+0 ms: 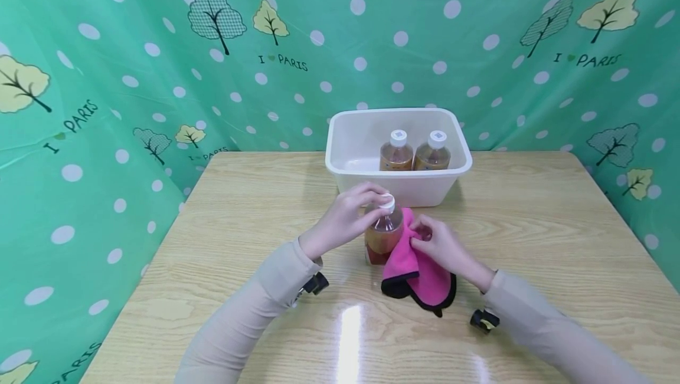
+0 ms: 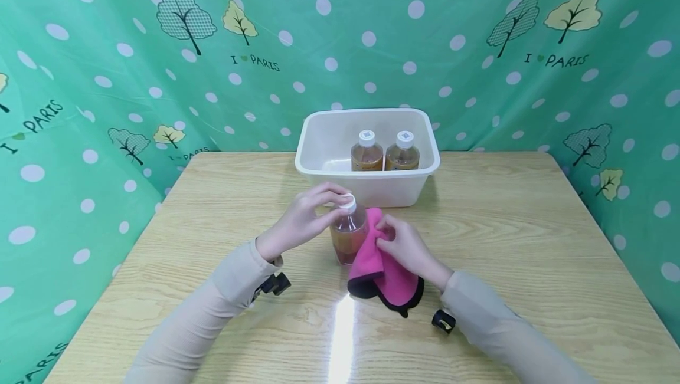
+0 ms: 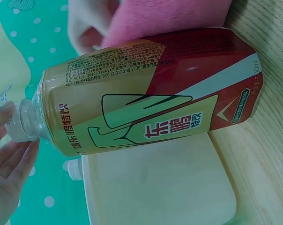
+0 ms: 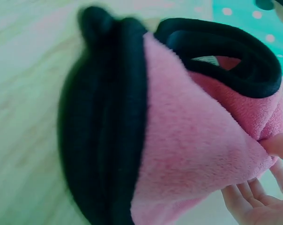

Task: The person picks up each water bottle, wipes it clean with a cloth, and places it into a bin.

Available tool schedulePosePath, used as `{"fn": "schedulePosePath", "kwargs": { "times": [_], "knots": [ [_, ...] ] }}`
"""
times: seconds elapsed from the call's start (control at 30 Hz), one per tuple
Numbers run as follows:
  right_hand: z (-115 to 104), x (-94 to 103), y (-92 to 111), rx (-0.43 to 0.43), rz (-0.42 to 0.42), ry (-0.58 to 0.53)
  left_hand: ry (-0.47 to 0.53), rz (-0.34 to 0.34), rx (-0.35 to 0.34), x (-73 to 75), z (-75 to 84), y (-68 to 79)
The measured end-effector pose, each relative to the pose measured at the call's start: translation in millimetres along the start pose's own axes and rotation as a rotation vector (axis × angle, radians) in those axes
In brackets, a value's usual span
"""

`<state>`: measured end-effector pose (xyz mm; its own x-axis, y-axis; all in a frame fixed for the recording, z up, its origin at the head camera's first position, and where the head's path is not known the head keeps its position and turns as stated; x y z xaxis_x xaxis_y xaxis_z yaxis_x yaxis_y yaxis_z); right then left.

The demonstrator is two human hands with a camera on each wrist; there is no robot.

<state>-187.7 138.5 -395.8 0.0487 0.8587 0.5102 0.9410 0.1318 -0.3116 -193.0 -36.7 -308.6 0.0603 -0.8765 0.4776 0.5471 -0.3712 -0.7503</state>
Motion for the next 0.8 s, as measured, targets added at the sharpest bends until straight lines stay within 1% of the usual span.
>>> {"fn": "schedulePosePath", "kwargs": {
  "times": [0.2,0.4,0.53,0.7,0.8],
  "knots": [
    [8,-5.3,0,-0.012,-0.009,0.033,0.001,-0.002,-0.008,-0.2,0.0,-0.7],
    [3,-4.3,0,-0.025,-0.004,0.044,-0.004,-0.005,-0.007,0.4,0.4,-0.4],
    [-8,2.5,0,-0.013,0.033,0.005,-0.006,-0.006,-0.011,0.5,0.4,-0.2],
    [-28,15.1,-3,0.047,0.119,-0.05,-0.008,-0.006,-0.021,0.5,0.8,-0.5],
    [-40,21.5,-5,0.076,0.148,-0.046,-0.012,-0.004,-0.022,0.8,0.7,-0.4]
  ]
}}
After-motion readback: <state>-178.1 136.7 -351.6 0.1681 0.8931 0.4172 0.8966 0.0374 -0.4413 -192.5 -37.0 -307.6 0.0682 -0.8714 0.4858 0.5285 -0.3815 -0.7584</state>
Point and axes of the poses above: each hand's wrist, its own y-axis away from the middle knuckle, its own x-axis out of the back of the hand, z = x × y, the point moved 4 cm from there along -y, towards the middle knuckle, and after that the axes turned 13 degrees about z, right-handed, at the moved point
